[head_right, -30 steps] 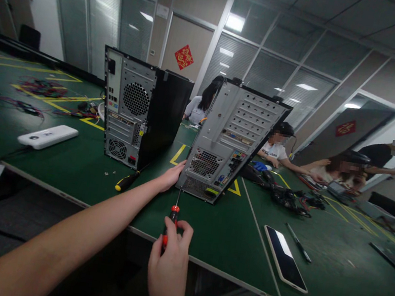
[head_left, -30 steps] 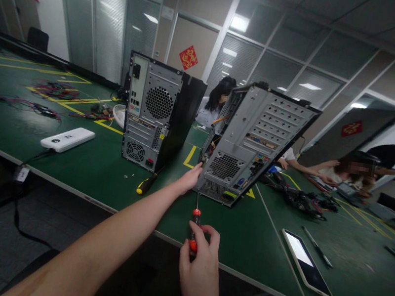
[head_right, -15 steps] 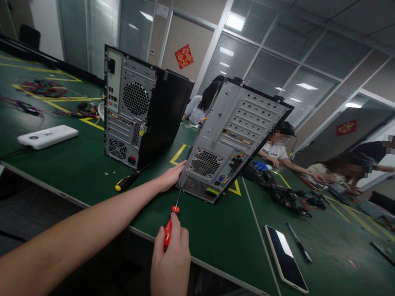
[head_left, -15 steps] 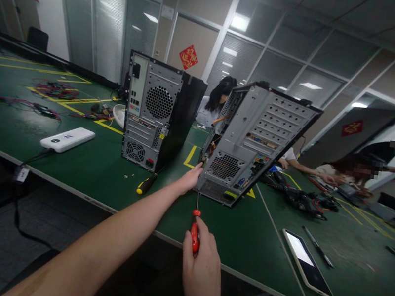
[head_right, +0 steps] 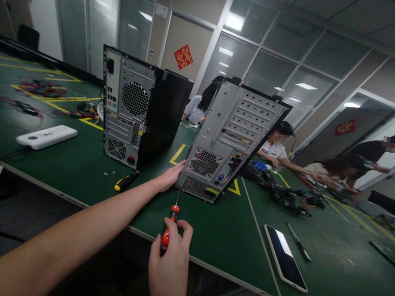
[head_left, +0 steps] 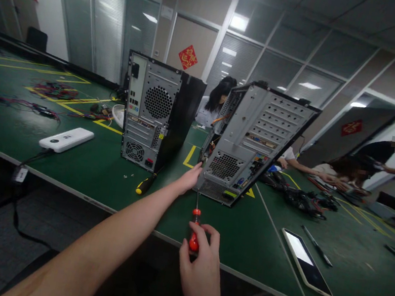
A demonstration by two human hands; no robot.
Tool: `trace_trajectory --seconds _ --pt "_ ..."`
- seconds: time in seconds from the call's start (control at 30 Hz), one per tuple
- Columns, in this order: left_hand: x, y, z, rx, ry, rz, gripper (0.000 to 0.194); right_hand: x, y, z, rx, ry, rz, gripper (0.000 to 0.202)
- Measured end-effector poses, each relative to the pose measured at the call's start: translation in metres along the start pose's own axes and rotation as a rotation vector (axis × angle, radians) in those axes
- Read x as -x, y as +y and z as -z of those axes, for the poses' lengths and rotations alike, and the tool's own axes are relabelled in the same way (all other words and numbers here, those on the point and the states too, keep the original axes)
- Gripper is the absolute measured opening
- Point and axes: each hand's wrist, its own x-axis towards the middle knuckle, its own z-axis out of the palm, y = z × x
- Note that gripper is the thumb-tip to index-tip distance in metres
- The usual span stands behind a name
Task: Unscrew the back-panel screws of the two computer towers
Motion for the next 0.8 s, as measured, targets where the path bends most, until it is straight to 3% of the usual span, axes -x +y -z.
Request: trace_trajectory --seconds 0.2,0.5,0.8 --pt "0.0006 0.001 0.0016 0.001 -0.023 0.009 0.052 0.0002 0.0026 0.0007 0.012 0.004 -0.008 0.032" --pt "0.0025 0.0062 0.0013 0.016 0.001 0.085 0.061 -0.0002 0.0057 -0.0011 -0.044 -0.059 -0.071 0.04" --pt "0.002 0.0041 0.0021 0.029 -0.019 0.102 0.061 0.0007 0.0005 0.0007 -0.018 -0.044 -0.057 0.034"
